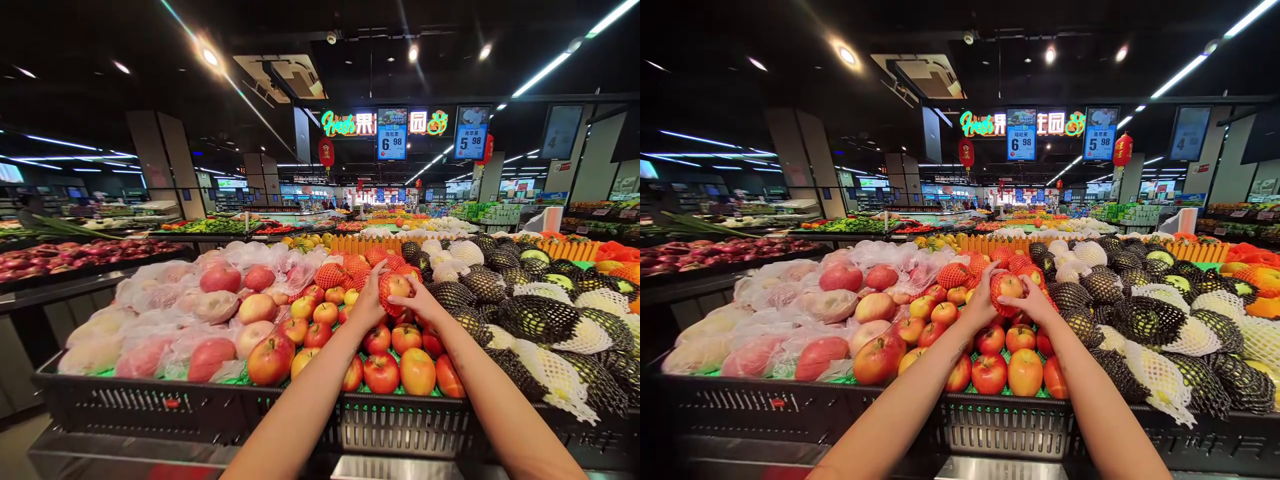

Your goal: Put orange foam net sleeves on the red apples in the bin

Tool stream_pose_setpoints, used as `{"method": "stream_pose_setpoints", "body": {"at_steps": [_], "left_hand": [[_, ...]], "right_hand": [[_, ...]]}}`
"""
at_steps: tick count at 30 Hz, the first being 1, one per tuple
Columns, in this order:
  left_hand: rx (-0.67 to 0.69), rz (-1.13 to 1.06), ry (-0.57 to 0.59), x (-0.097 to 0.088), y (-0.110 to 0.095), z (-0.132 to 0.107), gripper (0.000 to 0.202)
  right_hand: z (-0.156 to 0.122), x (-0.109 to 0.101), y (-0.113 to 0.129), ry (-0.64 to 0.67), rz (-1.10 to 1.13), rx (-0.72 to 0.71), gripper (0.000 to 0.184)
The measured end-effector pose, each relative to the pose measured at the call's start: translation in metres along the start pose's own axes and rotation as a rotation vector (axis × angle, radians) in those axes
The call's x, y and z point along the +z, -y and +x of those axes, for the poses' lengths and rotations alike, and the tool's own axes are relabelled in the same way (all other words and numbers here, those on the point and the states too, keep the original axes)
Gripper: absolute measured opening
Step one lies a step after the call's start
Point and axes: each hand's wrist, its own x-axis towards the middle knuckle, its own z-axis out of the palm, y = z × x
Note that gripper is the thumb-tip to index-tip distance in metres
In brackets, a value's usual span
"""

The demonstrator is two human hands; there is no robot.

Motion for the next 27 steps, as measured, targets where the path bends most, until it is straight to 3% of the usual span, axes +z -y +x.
{"method": "stream_pose_setpoints", "body": {"at_steps": [4, 6, 8, 10, 13, 15, 18, 22, 27], "left_hand": [[-0.072, 0.016, -0.019, -0.002, -0.001, 0.002, 0.064], [-0.134, 0.043, -0.089, -0.003, 0.0, 0.002, 0.058], [-0.236, 0.062, -0.255, -0.005, 0.003, 0.002, 0.057], [-0.366, 0.066, -0.504, -0.008, 0.006, 0.003, 0.051], [-0.527, 0.046, -0.781, -0.012, 0.01, 0.004, 0.045], [-0.548, 0.034, -0.804, -0.013, 0.01, 0.005, 0.043], [-0.518, 0.047, -0.777, -0.013, 0.01, 0.004, 0.044], [-0.502, 0.064, -0.76, -0.012, 0.009, 0.003, 0.047], [-0.469, 0.048, -0.726, -0.011, 0.01, 0.003, 0.047]], "right_hand": [[0.0, 0.0, 0.002, -0.044, 0.023, -0.054, 0.068], [0.001, 0.0, 0.003, -0.096, 0.029, -0.069, 0.07], [0.003, -0.001, 0.002, -0.158, 0.051, -0.074, 0.074], [0.004, -0.003, 0.0, -0.259, 0.023, -0.097, 0.077], [0.007, -0.008, -0.008, -0.377, -0.258, -0.21, 0.074], [0.01, -0.01, -0.015, -0.35, -0.555, -0.304, 0.07], [0.016, -0.011, -0.025, -0.203, -0.882, -0.346, 0.065], [0.021, -0.008, -0.033, -0.046, -1.0, -0.271, 0.059], [0.022, -0.005, -0.033, -0.004, -1.076, -0.182, 0.064]]}}
